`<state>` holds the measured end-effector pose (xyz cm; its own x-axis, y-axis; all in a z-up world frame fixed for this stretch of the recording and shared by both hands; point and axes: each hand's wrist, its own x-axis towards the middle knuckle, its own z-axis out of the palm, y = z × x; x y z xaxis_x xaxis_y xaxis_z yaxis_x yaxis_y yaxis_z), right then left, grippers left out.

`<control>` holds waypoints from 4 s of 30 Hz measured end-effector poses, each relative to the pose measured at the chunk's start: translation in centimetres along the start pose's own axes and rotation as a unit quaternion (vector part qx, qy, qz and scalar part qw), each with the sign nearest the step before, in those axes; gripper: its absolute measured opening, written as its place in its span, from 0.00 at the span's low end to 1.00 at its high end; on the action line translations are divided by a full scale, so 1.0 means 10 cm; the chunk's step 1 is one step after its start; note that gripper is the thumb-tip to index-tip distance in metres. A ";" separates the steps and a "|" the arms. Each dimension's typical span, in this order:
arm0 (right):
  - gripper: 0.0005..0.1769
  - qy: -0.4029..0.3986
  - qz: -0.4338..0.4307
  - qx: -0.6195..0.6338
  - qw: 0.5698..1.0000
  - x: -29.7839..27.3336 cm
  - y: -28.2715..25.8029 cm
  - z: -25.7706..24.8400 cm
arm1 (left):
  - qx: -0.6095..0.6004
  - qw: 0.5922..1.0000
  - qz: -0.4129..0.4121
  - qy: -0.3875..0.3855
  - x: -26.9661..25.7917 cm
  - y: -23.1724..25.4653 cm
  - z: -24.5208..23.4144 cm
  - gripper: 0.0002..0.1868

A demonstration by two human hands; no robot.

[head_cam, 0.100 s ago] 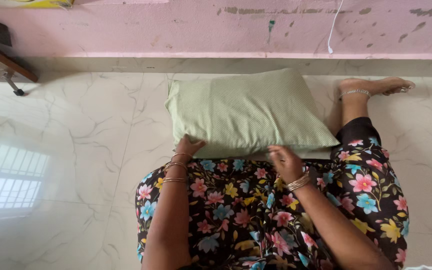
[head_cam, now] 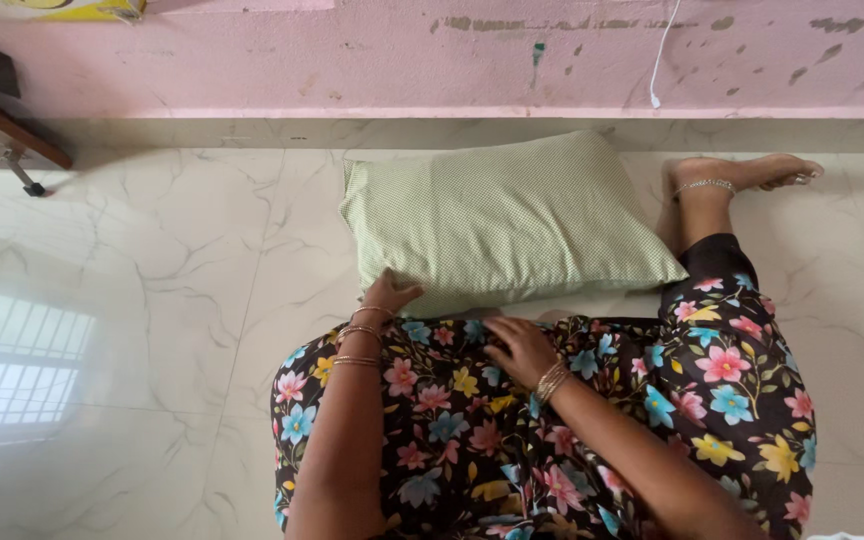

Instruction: The person removes a green checkered pillowcase from a white pillow, folds it, and places it aside. Then, the person picks up a second pillow with a peach-colored patterned case, removes the case, and places the bare pillow on the floor.

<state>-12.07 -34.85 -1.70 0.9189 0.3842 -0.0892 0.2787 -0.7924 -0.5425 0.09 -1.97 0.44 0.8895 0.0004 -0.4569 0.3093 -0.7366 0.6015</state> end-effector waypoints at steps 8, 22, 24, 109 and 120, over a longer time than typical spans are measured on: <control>0.33 -0.371 0.098 0.004 0.924 0.00 0.24 0.60 | 0.093 0.995 0.009 0.038 -0.13 0.27 0.12 0.53; 0.26 -0.077 0.053 -0.167 0.981 -0.08 0.21 -0.33 | 0.085 0.992 -0.009 0.090 -0.16 0.27 0.18 0.35; 0.30 -0.136 0.082 -0.212 0.964 -0.09 0.37 -0.45 | 0.090 0.991 -0.005 0.103 -0.16 0.32 0.16 0.33; 0.20 0.276 -0.311 -0.110 0.903 -0.52 -0.66 -0.24 | -0.213 0.923 0.322 0.000 -1.14 0.72 0.92 0.32; 0.24 0.230 -0.234 -0.180 0.927 -0.46 -0.47 -0.16 | -0.107 0.956 0.272 -0.006 -1.51 0.99 0.72 0.23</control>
<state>-17.17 -33.68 2.56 0.6720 0.5499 0.4959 0.6769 -0.7278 -0.1102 -12.71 -14.21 8.57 0.9351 -0.3515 -0.0454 -0.1345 -0.4704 0.8721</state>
